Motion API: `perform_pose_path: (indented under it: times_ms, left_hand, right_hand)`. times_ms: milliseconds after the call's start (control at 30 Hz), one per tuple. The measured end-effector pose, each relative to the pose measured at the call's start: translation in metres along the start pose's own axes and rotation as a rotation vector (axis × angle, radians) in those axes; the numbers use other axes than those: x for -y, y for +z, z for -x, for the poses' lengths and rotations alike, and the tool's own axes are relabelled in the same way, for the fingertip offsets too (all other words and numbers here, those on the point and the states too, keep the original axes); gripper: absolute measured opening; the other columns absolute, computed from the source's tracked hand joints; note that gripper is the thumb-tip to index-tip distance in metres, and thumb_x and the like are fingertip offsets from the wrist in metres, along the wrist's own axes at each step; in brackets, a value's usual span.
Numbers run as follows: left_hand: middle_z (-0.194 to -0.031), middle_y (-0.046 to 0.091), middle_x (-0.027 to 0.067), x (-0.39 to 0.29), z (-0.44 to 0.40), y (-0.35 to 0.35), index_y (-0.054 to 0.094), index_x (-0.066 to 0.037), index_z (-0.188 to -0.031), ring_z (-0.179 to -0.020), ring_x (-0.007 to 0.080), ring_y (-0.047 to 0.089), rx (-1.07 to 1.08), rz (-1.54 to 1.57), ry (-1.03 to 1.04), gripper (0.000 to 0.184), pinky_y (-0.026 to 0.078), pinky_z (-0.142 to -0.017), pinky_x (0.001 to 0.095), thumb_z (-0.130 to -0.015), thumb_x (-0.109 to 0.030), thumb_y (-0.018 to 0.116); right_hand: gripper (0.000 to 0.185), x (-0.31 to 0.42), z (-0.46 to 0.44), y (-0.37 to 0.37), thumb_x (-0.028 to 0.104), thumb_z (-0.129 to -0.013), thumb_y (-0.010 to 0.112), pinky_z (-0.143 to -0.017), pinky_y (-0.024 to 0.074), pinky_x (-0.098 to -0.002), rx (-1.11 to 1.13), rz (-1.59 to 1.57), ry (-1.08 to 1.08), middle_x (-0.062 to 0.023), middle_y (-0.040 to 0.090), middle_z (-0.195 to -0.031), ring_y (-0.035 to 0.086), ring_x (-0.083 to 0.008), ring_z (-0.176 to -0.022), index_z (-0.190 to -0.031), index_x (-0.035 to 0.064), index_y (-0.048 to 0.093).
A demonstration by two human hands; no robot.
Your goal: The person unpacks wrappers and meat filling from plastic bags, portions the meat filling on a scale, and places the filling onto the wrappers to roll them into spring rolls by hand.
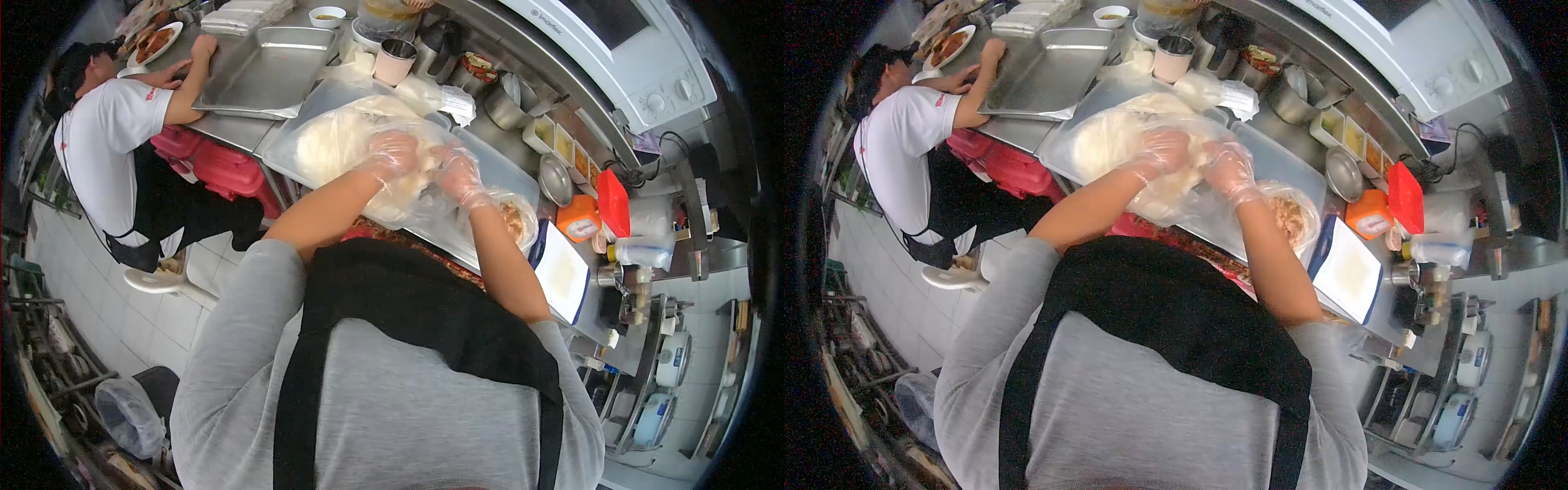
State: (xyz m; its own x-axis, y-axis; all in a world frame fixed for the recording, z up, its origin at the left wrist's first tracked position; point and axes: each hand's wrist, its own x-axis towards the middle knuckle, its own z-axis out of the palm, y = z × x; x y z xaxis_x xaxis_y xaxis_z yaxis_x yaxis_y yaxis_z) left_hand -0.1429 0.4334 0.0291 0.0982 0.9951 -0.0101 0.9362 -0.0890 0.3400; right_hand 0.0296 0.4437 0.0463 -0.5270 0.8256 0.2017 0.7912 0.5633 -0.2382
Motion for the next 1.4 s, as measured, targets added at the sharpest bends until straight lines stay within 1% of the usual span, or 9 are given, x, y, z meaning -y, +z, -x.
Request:
perform_pose_path:
  times_ms: [100,200,300,433,533,733,933,1100,1400]
  left_hand:
    - [-0.101,0.066,0.0194,0.020,-0.015,0.000,0.070,-0.004,-0.091,-0.095,0.0348,0.064,-0.059,0.024,0.032,0.028,0.050,-0.080,0.0445,-0.073,-0.023,0.061]
    - [-0.097,0.066,0.0195,0.039,-0.008,-0.002,0.067,-0.004,-0.096,-0.094,0.0368,0.063,-0.011,0.028,0.047,0.028,0.049,-0.083,0.0454,-0.073,-0.018,0.060]
    - [-0.103,0.064,0.0193,0.043,0.000,-0.002,0.063,-0.010,-0.108,-0.099,0.0374,0.060,0.025,0.153,0.046,0.036,0.046,-0.087,0.0451,-0.072,-0.011,0.057]
    - [-0.121,0.057,0.0154,0.039,-0.008,0.036,0.057,-0.018,-0.123,-0.116,0.0323,0.052,-0.136,0.201,0.267,0.050,0.039,-0.100,0.0427,-0.074,-0.008,0.056]
    - [-0.133,0.049,0.0166,0.034,-0.008,0.040,0.059,-0.021,-0.122,-0.119,0.0303,0.051,-0.294,0.080,0.523,0.041,0.040,-0.100,0.0422,-0.081,-0.016,0.058]
    - [-0.125,0.055,0.0172,0.005,-0.018,-0.001,0.062,-0.013,-0.116,-0.115,0.0348,0.050,0.137,-0.043,0.352,0.040,0.038,-0.100,0.0434,-0.077,-0.023,0.062]
    - [-0.116,0.057,0.0245,0.024,-0.013,-0.023,0.064,-0.002,-0.098,-0.099,0.0377,0.058,0.420,-0.282,0.124,0.048,0.044,-0.086,0.0481,-0.072,-0.042,0.068]
    - [-0.098,0.065,0.0217,0.005,0.027,0.022,0.064,-0.001,-0.094,-0.093,0.0380,0.061,-0.324,0.012,-0.132,0.040,0.047,-0.083,0.0475,-0.075,-0.036,0.066]
    - [-0.091,0.065,0.0213,0.024,0.008,0.033,0.063,-0.003,-0.092,-0.091,0.0374,0.063,-0.191,0.118,-0.300,0.024,0.048,-0.079,0.0465,-0.080,-0.024,0.058]
  right_hand:
    - [0.025,0.009,-0.008,-0.016,0.016,-0.072,0.064,-0.092,0.0456,-0.0405,-0.161,-0.040,-0.113,-0.0184,0.063,-0.111,0.058,-0.0369,-0.105,-0.096,0.0124,0.071]
    - [0.020,0.001,-0.026,-0.005,0.014,-0.074,0.059,-0.087,0.0476,-0.0425,-0.039,-0.217,-0.253,-0.0198,0.065,-0.103,0.060,-0.0383,-0.097,-0.089,0.0116,0.071]
    - [0.026,0.000,-0.035,0.011,0.016,-0.074,0.057,-0.086,0.0473,-0.0407,0.286,0.072,-0.040,-0.0198,0.064,-0.095,0.058,-0.0341,-0.101,-0.096,0.0069,0.067]
    - [0.028,0.000,-0.019,0.028,0.013,-0.073,0.060,-0.086,0.0473,-0.0396,0.032,-0.065,-0.021,-0.0194,0.062,-0.095,0.059,-0.0331,-0.100,-0.100,0.0055,0.065]
    - [0.031,-0.008,-0.003,0.026,0.011,-0.073,0.061,-0.089,0.0458,-0.0401,-0.128,-0.355,-0.018,-0.0204,0.061,-0.101,0.057,-0.0347,-0.102,-0.103,0.0032,0.062]
    - [0.044,-0.016,0.000,0.018,0.010,-0.071,0.066,-0.092,0.0448,-0.0375,0.027,-0.332,-0.044,-0.0171,0.060,-0.109,0.057,-0.0310,-0.106,-0.112,0.0022,0.055]
    - [0.046,-0.043,-0.006,0.001,0.010,-0.072,0.063,-0.097,0.0422,-0.0363,0.250,-0.550,-0.027,-0.0176,0.060,-0.117,0.056,-0.0297,-0.112,-0.117,0.0001,0.054]
    - [0.046,-0.050,-0.019,0.010,0.009,-0.073,0.060,-0.098,0.0417,-0.0345,0.299,-0.542,-0.159,-0.0160,0.061,-0.116,0.058,-0.0284,-0.110,-0.117,-0.0003,0.053]
    - [0.048,-0.025,-0.051,-0.010,0.014,-0.075,0.062,-0.097,0.0425,-0.0353,0.203,-0.412,-0.282,-0.0174,0.062,-0.116,0.057,-0.0316,-0.110,-0.121,0.0044,0.057]
